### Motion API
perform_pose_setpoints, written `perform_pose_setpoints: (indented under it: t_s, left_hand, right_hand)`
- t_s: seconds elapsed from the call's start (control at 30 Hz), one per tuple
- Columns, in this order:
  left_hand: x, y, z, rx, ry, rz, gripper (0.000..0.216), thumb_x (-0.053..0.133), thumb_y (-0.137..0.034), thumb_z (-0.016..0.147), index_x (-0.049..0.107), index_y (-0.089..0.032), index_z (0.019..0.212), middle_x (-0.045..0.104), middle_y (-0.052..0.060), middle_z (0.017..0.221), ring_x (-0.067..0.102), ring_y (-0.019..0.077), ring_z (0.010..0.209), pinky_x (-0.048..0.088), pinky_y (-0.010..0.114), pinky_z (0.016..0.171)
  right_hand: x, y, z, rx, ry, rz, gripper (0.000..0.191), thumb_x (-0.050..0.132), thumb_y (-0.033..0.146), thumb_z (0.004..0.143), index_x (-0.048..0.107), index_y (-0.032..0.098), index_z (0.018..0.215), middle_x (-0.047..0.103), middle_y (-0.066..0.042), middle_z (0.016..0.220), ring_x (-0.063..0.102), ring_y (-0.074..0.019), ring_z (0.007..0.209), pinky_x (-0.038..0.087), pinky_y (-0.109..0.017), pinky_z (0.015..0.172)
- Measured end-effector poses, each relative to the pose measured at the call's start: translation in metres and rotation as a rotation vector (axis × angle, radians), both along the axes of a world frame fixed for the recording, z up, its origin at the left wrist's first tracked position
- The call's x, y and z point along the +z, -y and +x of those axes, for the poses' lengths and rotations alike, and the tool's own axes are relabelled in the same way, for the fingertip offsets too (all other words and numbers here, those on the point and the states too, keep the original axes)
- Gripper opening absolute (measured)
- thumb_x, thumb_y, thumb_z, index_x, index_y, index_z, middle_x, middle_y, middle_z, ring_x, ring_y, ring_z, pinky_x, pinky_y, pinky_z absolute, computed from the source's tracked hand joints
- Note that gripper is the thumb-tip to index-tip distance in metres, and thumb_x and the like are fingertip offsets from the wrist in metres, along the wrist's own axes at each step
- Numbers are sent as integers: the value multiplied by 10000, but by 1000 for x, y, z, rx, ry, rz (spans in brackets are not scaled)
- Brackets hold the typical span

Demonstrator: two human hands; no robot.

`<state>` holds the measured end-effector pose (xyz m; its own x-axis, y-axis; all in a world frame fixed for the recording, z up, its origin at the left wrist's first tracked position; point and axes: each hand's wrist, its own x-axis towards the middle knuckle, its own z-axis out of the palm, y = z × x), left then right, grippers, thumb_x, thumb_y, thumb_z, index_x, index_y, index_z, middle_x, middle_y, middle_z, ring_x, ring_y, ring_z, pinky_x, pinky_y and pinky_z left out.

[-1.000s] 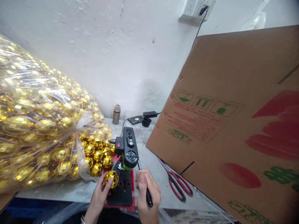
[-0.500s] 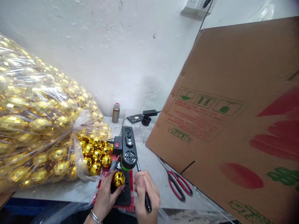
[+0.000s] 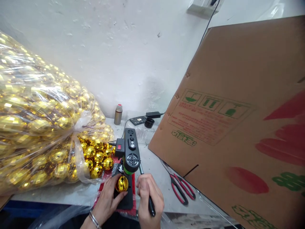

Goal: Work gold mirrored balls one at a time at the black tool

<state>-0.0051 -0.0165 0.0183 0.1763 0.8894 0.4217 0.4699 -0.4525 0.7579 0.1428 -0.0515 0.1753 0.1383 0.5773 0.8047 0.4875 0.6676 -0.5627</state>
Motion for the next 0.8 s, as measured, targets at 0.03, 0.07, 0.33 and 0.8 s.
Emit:
perform_pose_setpoints:
  t_s: [0.03, 0.07, 0.33, 0.8]
  left_hand:
    - [0, 0, -1, -9, -2, 0, 526, 674, -537, 914, 640, -211, 1326, 736, 178, 1272, 710, 353, 1170, 602, 513, 1000]
    - [0, 1, -1, -16, -4, -4, 529, 673, -538, 914, 638, -215, 1332, 734, 174, 1280, 705, 353, 1179, 598, 517, 1008]
    - [-16, -6, -5, 57, 33, -185, 618, 697, -607, 844, 661, -232, 1334, 700, 169, 1354, 615, 405, 1305, 475, 642, 1115]
    - [-3, -14, -6, 97, 140, -328, 572, 662, -597, 836, 704, -216, 1261, 743, 141, 1267, 661, 358, 1225, 504, 564, 1090]
  right_hand:
    - [0, 0, 0, 0, -2, 2, 269, 385, 85, 1015, 484, 224, 808, 478, 41, 696, 496, -77, 625, 429, -167, 584]
    - [0, 0, 0, 0, -5, 3, 269, 386, 85, 1014, 484, 224, 806, 475, 41, 694, 496, -76, 623, 429, -167, 585]
    - [3, -2, -2, -8, -14, 20, 292, 382, 77, 1010, 466, 223, 772, 462, 43, 671, 491, -77, 606, 421, -175, 566]
    - [-4, -1, -2, 27, -70, -24, 283, 406, 93, 1022, 504, 218, 788, 470, 37, 696, 494, -84, 640, 413, -197, 592]
